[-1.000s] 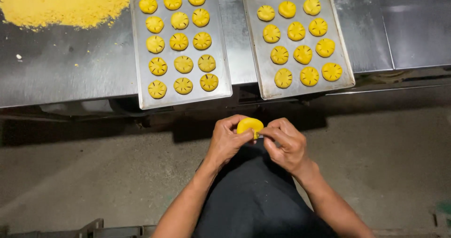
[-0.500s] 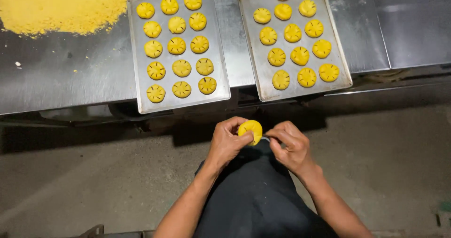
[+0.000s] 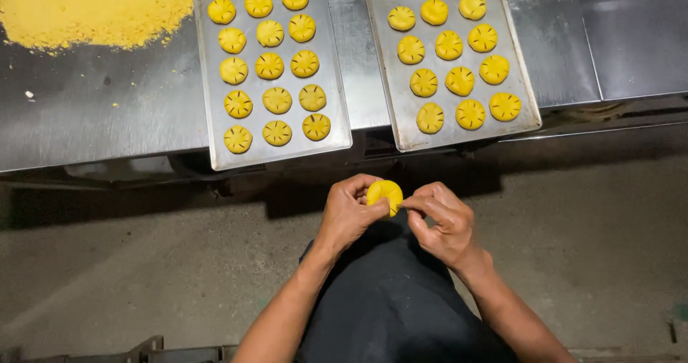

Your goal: Shaping, filling, and preparing small yellow pastries on baking trays.

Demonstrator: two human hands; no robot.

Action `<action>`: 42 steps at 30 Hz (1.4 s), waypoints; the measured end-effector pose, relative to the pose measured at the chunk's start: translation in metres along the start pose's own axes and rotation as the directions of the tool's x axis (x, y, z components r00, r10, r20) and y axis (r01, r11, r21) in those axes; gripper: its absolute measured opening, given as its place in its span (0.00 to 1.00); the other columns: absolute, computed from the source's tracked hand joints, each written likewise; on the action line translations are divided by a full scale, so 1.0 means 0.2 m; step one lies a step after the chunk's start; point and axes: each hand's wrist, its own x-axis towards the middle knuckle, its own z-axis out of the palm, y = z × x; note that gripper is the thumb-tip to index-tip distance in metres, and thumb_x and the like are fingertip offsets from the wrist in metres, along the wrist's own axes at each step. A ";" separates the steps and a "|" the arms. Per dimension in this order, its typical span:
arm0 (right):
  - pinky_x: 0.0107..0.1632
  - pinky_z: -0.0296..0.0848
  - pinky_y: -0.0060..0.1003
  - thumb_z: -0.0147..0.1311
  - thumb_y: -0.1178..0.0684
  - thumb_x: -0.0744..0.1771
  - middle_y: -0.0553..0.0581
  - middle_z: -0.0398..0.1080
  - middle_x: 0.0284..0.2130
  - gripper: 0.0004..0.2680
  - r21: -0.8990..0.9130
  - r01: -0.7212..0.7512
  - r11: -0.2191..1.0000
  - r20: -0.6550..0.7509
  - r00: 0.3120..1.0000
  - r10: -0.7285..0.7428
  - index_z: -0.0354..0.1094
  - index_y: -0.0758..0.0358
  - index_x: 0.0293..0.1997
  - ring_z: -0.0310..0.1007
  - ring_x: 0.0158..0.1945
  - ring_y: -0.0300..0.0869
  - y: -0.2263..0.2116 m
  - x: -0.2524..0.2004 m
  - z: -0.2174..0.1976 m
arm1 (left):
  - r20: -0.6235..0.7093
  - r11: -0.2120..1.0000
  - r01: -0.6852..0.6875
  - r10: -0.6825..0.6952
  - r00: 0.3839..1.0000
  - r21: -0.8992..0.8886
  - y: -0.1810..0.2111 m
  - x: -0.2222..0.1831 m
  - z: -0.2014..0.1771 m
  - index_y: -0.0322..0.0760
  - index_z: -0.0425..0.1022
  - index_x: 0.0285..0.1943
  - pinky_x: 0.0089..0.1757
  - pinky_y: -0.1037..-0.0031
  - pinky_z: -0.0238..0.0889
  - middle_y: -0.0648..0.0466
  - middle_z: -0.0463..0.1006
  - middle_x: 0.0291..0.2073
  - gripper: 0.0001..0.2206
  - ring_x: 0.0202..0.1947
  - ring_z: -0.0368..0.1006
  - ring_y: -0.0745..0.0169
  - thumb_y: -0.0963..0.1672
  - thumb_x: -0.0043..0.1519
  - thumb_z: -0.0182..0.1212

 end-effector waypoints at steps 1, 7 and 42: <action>0.37 0.72 0.36 0.59 0.68 0.59 0.57 0.71 0.31 0.08 0.007 0.009 1.000 -0.003 1.000 -0.009 0.74 0.64 0.38 0.74 0.34 0.45 0.00 0.01 0.00 | 0.008 1.000 0.003 -0.003 1.000 0.007 0.00 0.01 0.00 0.27 0.78 0.48 0.41 0.79 0.74 0.54 0.83 0.37 0.13 0.36 0.78 0.72 0.37 0.54 0.65; 0.39 0.73 0.36 0.57 0.67 0.60 0.56 0.72 0.32 0.07 0.006 -0.040 0.999 0.030 0.999 0.040 0.74 0.65 0.38 0.74 0.36 0.45 0.16 0.02 0.00 | 0.038 0.999 0.003 -0.005 0.999 0.039 -0.02 0.08 0.03 0.28 0.79 0.48 0.40 0.79 0.73 0.54 0.82 0.36 0.12 0.35 0.77 0.73 0.37 0.54 0.67; 0.38 0.79 0.36 0.51 0.64 0.68 0.60 0.73 0.38 0.12 0.377 -0.743 0.552 -0.158 0.536 0.829 0.68 0.69 0.57 0.78 0.34 0.44 2.25 0.19 -0.82 | -0.359 0.582 0.033 0.455 0.815 0.813 0.05 2.56 0.03 0.32 0.81 0.40 0.42 0.61 0.72 0.41 0.81 0.38 0.13 0.38 0.79 0.44 0.43 0.50 0.76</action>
